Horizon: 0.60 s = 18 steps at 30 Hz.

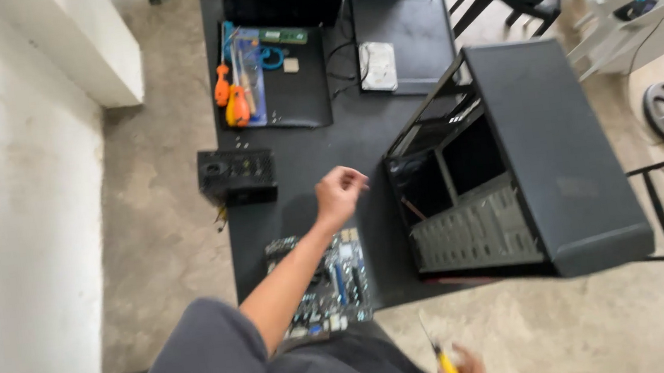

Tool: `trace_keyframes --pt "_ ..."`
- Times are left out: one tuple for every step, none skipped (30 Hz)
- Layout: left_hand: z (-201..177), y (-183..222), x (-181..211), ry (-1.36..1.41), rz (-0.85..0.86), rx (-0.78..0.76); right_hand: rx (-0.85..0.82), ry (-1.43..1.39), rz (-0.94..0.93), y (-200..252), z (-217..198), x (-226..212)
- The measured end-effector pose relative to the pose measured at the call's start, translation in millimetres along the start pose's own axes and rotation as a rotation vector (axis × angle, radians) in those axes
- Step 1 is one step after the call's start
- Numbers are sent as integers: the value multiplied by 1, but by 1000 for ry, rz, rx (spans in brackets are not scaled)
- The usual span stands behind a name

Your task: Installing a motherboard into a computer case and securing it with screws using a screwdriver.

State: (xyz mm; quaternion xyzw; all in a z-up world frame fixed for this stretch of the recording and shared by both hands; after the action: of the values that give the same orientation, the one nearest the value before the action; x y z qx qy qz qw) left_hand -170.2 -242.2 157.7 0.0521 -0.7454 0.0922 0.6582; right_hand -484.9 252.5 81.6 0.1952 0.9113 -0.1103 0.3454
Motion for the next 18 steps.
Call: trace_keyframes --pt "5 33 19 262 -130 -210 -2 -1 5 -52 -3 -53" --pt "6 65 45 515 -252 -415 -3 -16 8 -91 -2 -125" --pt "-15 80 53 492 -254 -409 -14 -36 14 -123 -10 -157" --pt "-25 104 59 617 -361 -502 -52 -3 -202 -144 -14 -221" --pt "-34 129 66 743 -471 -592 -84 27 -420 -155 -16 -294" --pt "-54 139 68 728 -478 -587 -92 14 -413 -163 -23 -328" --pt "-76 143 77 807 -420 -560 -189 42 -578 -163 -21 -375" --pt "-93 147 88 895 -360 -538 -282 80 -744 -165 -23 -420" --pt "-111 140 105 890 -366 -537 -286 77 -738 -174 -23 -436" --pt "-131 145 123 788 -275 -529 -369 57 -819 -167 -20 -453" --pt "-151 149 139 683 -186 -521 -452 32 -898 -159 -15 -467" --pt "-162 157 140 683 -218 -513 -478 29 -879 -154 -17 -474" --pt "-176 161 151 692 -141 -513 -442 48 -928 -147 -23 -488" --pt "-192 155 168 696 -37 -507 -391 65 -1001 -149 -28 -509" --pt "-200 163 169 693 -41 -493 -403 58 -1007 -143 -30 -512" --pt "-209 164 175 702 -5 -490 -406 64 -1043 -141 -31 -520" --pt "-219 165 183 711 30 -486 -409 70 -1079 -140 -33 -529" --pt "-223 165 185 710 36 -481 -410 69 -1086 -140 -33 -534"
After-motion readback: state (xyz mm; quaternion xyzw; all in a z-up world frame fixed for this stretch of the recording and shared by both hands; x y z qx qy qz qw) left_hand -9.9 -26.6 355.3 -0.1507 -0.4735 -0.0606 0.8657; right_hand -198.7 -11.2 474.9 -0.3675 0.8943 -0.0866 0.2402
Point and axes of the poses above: each hand's wrist, its own y-axis away from the middle knuckle, its own z-axis out of the palm, x = y × z, the point moved 10 cm from there along -y, towards the middle knuckle, and after that the axes turned 7 degrees about y, right-handed, at the moved point
